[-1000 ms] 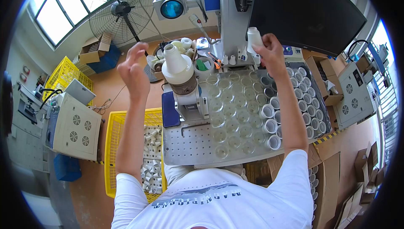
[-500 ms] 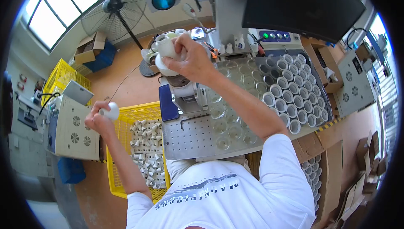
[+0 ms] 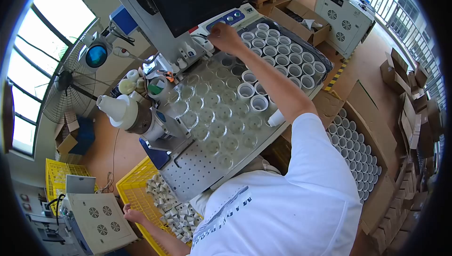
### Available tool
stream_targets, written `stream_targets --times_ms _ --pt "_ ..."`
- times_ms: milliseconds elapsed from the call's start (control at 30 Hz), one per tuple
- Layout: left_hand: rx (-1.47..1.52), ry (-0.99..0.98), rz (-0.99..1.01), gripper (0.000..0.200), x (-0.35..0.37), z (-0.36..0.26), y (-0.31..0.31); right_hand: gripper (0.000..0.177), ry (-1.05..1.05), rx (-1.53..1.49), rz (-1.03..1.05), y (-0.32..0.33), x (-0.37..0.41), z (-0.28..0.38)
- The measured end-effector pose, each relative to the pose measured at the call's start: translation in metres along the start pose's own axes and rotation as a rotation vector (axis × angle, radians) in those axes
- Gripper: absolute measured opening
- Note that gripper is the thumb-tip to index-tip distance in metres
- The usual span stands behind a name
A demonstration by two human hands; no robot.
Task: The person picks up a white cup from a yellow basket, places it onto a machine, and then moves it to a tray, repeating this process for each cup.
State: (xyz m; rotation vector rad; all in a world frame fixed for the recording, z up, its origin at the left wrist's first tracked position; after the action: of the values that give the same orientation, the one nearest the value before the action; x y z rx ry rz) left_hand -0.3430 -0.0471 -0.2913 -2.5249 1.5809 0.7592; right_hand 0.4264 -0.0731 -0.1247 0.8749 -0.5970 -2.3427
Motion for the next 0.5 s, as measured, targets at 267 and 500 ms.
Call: stream_targets --times_ms 267,500 --pt "0.248 -0.030 0.246 0.024 0.079 -0.155 -0.124 0.033 -0.035 -0.166 -0.085 0.000 -0.028 -0.008" --pt "0.491 -0.262 0.835 0.026 0.159 -0.217 -0.210 0.024 -0.117 -0.418 0.087 0.003 -0.015 0.009"
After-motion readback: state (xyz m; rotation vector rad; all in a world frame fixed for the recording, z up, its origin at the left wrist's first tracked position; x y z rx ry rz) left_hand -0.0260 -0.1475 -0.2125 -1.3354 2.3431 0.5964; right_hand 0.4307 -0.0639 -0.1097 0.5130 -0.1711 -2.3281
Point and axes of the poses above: each hand's wrist, its own x-axis away from the middle knuckle, its own y-axis out of the back of the hand, z = x × y, the point moved 2 cm from there along -x, towards the middle knuckle, and after that the axes turned 12 degrees about x, right-handed, at the moved point
